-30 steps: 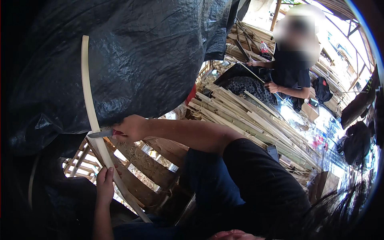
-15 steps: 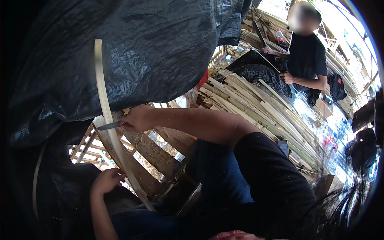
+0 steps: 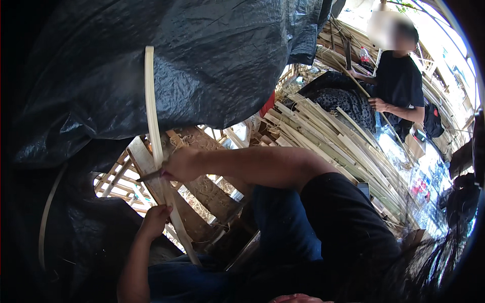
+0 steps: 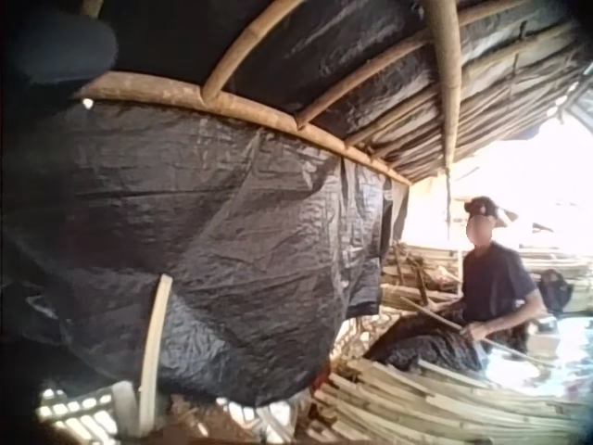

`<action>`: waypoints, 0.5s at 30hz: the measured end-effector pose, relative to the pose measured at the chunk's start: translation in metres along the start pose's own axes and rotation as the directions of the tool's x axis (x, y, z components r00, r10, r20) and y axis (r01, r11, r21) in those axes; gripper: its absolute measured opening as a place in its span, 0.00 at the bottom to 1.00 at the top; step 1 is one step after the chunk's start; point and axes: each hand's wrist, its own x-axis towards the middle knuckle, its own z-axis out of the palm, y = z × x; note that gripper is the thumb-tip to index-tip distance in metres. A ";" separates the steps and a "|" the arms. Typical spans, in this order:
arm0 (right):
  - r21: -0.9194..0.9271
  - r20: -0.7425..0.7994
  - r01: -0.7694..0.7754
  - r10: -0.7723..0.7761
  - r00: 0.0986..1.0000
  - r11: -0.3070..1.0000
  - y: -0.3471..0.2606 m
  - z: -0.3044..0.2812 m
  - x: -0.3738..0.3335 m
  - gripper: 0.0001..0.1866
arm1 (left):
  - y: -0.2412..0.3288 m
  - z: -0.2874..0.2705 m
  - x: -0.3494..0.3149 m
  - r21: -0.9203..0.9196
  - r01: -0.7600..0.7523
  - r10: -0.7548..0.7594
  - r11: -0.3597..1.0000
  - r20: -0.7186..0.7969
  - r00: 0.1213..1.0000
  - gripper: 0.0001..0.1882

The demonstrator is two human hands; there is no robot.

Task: The person is using a small knife to peel and strip a long piece of bamboo for manufacturing.

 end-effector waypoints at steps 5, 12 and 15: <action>0.105 -0.466 -0.002 0.051 0.883 0.995 0.030 -0.018 -0.010 0.22 | 0.035 0.005 0.004 -0.372 -0.254 0.117 0.893 -0.352 0.929 0.19; -0.056 -0.504 0.177 -0.181 0.844 0.983 0.017 -0.023 -0.011 0.19 | 0.066 0.004 0.007 -0.384 -0.447 0.156 0.808 -0.592 0.791 0.21; -0.036 -0.600 0.137 -0.131 0.789 0.990 0.033 -0.039 -0.019 0.18 | 0.081 -0.001 0.008 -0.516 -0.446 0.069 0.732 -0.594 0.801 0.22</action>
